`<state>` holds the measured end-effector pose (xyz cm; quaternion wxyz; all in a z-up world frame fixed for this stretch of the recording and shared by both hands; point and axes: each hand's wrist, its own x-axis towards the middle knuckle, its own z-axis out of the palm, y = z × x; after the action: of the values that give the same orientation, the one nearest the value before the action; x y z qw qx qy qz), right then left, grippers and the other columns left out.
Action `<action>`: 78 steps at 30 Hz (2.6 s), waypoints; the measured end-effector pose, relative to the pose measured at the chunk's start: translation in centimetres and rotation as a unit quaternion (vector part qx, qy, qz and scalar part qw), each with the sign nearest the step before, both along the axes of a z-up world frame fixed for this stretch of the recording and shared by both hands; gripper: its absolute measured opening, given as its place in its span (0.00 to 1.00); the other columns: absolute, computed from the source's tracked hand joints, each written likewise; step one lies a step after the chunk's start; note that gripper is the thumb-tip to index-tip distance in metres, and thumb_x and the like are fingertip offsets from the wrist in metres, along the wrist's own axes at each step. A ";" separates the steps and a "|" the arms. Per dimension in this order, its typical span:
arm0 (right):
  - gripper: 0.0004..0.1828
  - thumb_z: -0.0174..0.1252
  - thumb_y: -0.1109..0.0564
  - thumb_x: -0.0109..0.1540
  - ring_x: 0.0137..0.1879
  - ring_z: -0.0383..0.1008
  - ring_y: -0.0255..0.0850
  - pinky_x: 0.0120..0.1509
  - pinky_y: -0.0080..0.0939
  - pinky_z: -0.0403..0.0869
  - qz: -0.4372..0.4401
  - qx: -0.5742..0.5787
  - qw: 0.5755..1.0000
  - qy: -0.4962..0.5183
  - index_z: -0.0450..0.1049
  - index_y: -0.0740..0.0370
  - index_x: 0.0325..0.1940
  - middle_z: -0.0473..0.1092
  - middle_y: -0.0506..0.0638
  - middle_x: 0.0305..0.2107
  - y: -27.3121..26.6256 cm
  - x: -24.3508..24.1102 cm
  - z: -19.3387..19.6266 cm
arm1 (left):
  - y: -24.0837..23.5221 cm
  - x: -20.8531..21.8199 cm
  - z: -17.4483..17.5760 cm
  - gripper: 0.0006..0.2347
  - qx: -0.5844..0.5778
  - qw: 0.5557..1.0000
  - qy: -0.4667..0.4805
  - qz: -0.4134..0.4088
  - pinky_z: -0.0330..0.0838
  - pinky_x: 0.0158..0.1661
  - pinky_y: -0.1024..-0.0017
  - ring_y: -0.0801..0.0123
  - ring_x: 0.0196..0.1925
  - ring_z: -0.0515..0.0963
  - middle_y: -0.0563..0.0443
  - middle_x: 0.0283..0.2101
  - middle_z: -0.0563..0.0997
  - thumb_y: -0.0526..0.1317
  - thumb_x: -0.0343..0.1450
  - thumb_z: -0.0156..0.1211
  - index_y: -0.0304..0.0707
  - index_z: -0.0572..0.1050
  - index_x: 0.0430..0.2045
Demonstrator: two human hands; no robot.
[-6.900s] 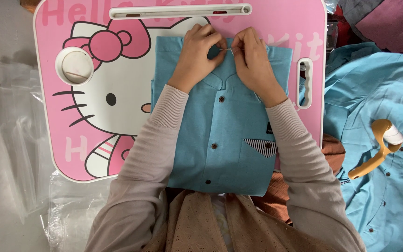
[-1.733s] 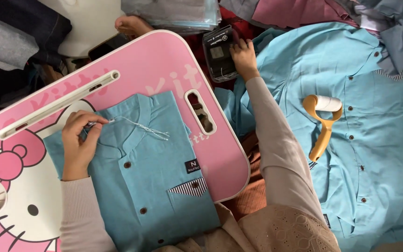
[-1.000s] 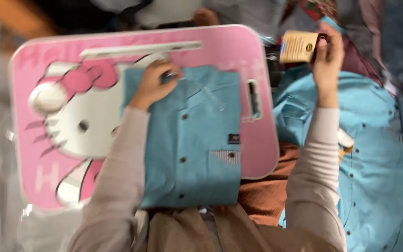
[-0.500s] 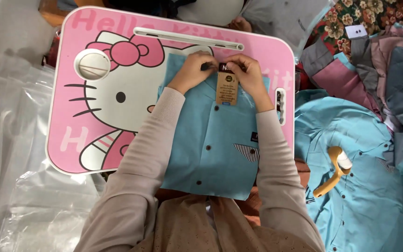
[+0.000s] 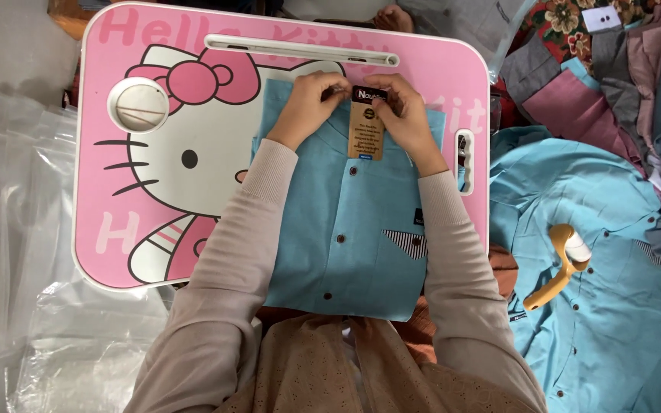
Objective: The person attaches a cardboard clothing tag to a light blue shirt laid out on a pink Hello Kitty lap desk. They thread a string through the shirt's collar and the tag's hole, then tie the string to secure the tag in place.
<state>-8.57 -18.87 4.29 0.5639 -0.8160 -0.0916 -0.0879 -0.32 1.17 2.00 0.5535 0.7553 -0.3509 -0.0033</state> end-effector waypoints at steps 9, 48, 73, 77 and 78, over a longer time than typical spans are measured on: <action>0.15 0.59 0.67 0.68 0.63 0.75 0.42 0.63 0.42 0.80 0.059 0.205 0.977 -0.010 0.72 0.59 0.59 0.74 0.54 0.57 0.3 0.4 -0.7 | 0.0 0.7 -1.2 0.07 -0.008 0.999 -0.036 -0.004 0.77 0.42 0.72 0.66 0.39 0.84 0.50 0.38 0.85 0.24 0.70 0.63 0.37 0.80 0.35; 0.17 0.65 0.68 0.63 0.42 0.69 0.33 0.42 0.32 0.71 -0.014 -0.063 0.998 0.020 0.68 0.55 0.51 0.71 0.45 0.42 2.2 -0.2 -0.1 | 1.3 0.3 2.4 0.11 0.008 0.986 0.140 -0.089 0.77 0.50 0.77 0.72 0.48 0.82 0.53 0.43 0.83 0.26 0.73 0.47 0.37 0.79 0.40; 0.09 0.54 0.71 0.64 0.46 0.65 0.54 0.54 0.52 0.65 -0.034 -0.306 0.909 -0.279 0.73 0.66 0.47 0.68 0.56 0.40 9.3 1.0 6.7 | -1.6 2.4 -5.4 0.21 -0.015 1.000 -0.003 0.007 0.74 0.35 0.65 0.59 0.43 0.86 0.46 0.40 0.88 0.30 0.56 0.58 0.42 0.76 0.44; 0.11 0.67 0.62 0.63 0.47 0.72 0.51 0.54 0.54 0.68 0.089 -0.363 0.877 -0.302 0.77 0.57 0.50 0.73 0.49 0.39 17.3 5.7 6.9 | -3.4 3.6 -6.3 0.20 0.188 0.967 -0.038 0.168 0.63 0.47 0.60 0.62 0.43 0.78 0.59 0.38 0.81 0.38 0.47 0.69 0.64 0.74 0.29; 0.10 0.71 0.58 0.62 0.46 0.74 0.48 0.52 0.54 0.70 0.127 -0.384 0.860 -0.310 0.78 0.53 0.46 0.76 0.48 0.41 19.9 6.8 6.7 | -3.6 3.9 -6.4 0.21 0.274 0.932 -0.052 0.231 0.59 0.52 0.58 0.63 0.43 0.75 0.65 0.37 0.79 0.41 0.43 0.74 0.73 0.74 0.23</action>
<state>-1.75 1.06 10.96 0.1544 -0.8799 -0.3907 -0.2218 3.60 -2.45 -4.41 0.2917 0.9370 -0.1800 0.0681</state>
